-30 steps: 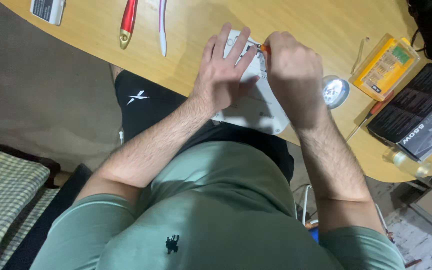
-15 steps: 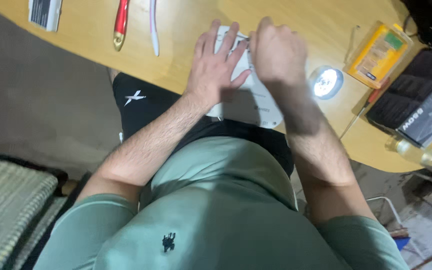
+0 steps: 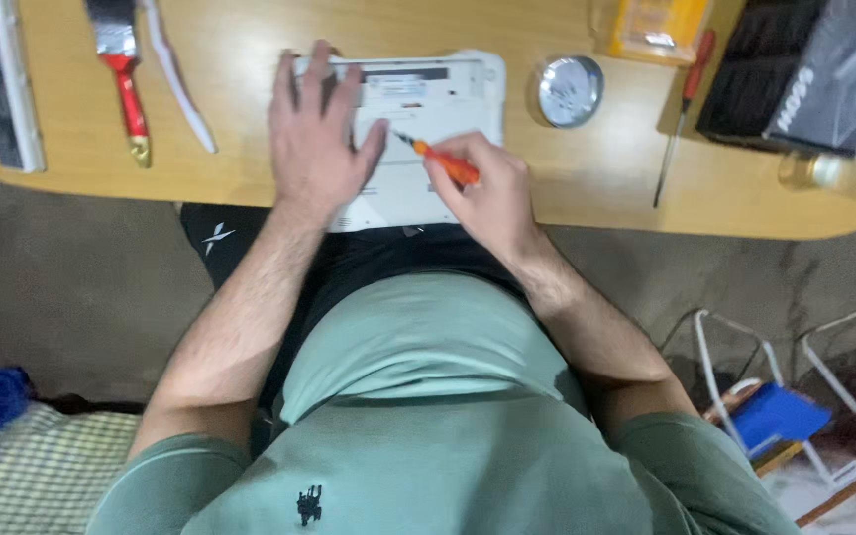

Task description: The person uses a screwdriver to tighten screws on the back of a white router. They repeatedly pick up screws from a small metal dish and insert them into the device, securing the casing.

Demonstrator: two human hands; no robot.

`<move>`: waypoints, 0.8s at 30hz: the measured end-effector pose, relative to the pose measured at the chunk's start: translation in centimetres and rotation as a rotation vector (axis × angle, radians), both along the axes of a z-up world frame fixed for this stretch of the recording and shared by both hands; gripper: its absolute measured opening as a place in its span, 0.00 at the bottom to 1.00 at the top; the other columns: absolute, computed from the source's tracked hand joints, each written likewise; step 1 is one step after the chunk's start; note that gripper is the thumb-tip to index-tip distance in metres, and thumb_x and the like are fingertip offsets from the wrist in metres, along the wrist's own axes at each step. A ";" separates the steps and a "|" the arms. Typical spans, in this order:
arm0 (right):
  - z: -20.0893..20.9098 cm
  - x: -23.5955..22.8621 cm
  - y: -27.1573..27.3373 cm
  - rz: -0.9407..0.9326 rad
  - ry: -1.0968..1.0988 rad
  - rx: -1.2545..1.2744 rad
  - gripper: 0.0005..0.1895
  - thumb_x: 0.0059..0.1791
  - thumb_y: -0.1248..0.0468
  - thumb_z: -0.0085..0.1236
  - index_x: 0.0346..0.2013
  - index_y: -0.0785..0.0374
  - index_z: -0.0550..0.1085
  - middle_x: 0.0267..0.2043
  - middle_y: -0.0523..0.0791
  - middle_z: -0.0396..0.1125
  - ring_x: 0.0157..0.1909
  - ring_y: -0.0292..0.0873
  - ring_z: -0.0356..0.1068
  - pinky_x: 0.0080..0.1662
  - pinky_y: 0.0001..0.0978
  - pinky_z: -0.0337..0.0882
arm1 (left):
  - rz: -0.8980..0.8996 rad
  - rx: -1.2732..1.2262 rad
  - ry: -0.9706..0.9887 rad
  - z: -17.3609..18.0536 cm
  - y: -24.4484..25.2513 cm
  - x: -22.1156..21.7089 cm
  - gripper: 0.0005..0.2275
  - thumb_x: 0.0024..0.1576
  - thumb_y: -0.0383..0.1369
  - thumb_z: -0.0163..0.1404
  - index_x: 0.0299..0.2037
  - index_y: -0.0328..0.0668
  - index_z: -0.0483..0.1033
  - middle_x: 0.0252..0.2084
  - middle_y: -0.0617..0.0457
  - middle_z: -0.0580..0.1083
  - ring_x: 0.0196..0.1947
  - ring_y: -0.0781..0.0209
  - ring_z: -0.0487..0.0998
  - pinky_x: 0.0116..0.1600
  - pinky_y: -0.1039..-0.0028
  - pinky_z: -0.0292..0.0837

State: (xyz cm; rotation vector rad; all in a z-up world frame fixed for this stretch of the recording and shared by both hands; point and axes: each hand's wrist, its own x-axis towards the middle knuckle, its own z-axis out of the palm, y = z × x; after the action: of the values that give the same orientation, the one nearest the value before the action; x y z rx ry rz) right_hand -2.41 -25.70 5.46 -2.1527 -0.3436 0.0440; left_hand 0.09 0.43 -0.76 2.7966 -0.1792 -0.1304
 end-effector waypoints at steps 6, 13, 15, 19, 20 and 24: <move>-2.4 -4.6 -8.2 -0.198 0.012 0.230 0.06 0.59 0.71 0.80 0.49 0.62 0.88 0.46 0.47 0.85 0.46 0.45 0.80 0.52 0.38 0.78 | -0.026 -0.039 -0.125 -0.9 0.3 0.1 0.34 0.79 0.61 0.52 0.82 0.40 0.80 0.86 0.33 0.64 0.84 0.24 0.57 0.81 0.19 0.64; -8.4 -5.0 -14.2 -0.436 0.053 0.603 0.12 0.64 0.84 0.47 0.49 0.69 0.76 0.46 0.58 0.80 0.38 0.52 0.84 0.40 0.40 0.88 | -0.002 -0.087 -0.087 0.6 -2.2 -0.6 0.39 0.80 0.67 0.45 0.76 0.32 0.79 0.87 0.31 0.58 0.88 0.22 0.48 0.82 0.07 0.41; -9.0 -4.1 -15.2 -0.550 0.054 0.693 0.15 0.71 0.57 0.56 0.50 0.67 0.73 0.49 0.61 0.78 0.43 0.56 0.84 0.44 0.45 0.89 | 0.044 -0.028 -0.049 -0.2 -3.6 -0.8 0.45 0.75 0.73 0.45 0.82 0.37 0.78 0.91 0.35 0.51 0.92 0.30 0.43 0.88 0.11 0.39; -8.7 -1.0 -16.8 -0.568 0.013 0.707 0.15 0.59 0.83 0.65 0.52 0.66 0.72 0.51 0.60 0.78 0.53 0.54 0.83 0.53 0.47 0.92 | -0.035 -0.061 0.049 0.7 -7.9 -0.7 0.41 0.72 0.73 0.51 0.80 0.45 0.78 0.87 0.29 0.62 0.86 0.23 0.57 0.85 0.16 0.47; -9.4 -0.4 -17.3 -0.566 -0.009 0.694 0.16 0.58 0.87 0.62 0.53 0.67 0.72 0.52 0.60 0.78 0.51 0.55 0.83 0.52 0.47 0.92 | -0.121 -0.047 0.062 0.8 -8.8 -0.7 0.42 0.73 0.72 0.51 0.79 0.42 0.78 0.83 0.32 0.66 0.82 0.26 0.62 0.83 0.19 0.52; -11.1 2.2 -18.0 -0.531 -0.129 0.686 0.19 0.59 0.90 0.58 0.55 0.67 0.71 0.52 0.62 0.78 0.56 0.59 0.82 0.54 0.49 0.92 | -0.317 -0.080 -0.139 0.5 -10.4 -0.8 0.37 0.76 0.62 0.58 0.78 0.32 0.77 0.77 0.39 0.73 0.73 0.33 0.71 0.72 0.37 0.69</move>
State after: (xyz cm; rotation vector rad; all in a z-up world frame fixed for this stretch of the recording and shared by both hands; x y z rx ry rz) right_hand -0.20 -43.70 -5.64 -1.5032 0.1416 -0.4532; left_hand -0.71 -9.97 -0.27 2.6777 -0.6472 -0.0032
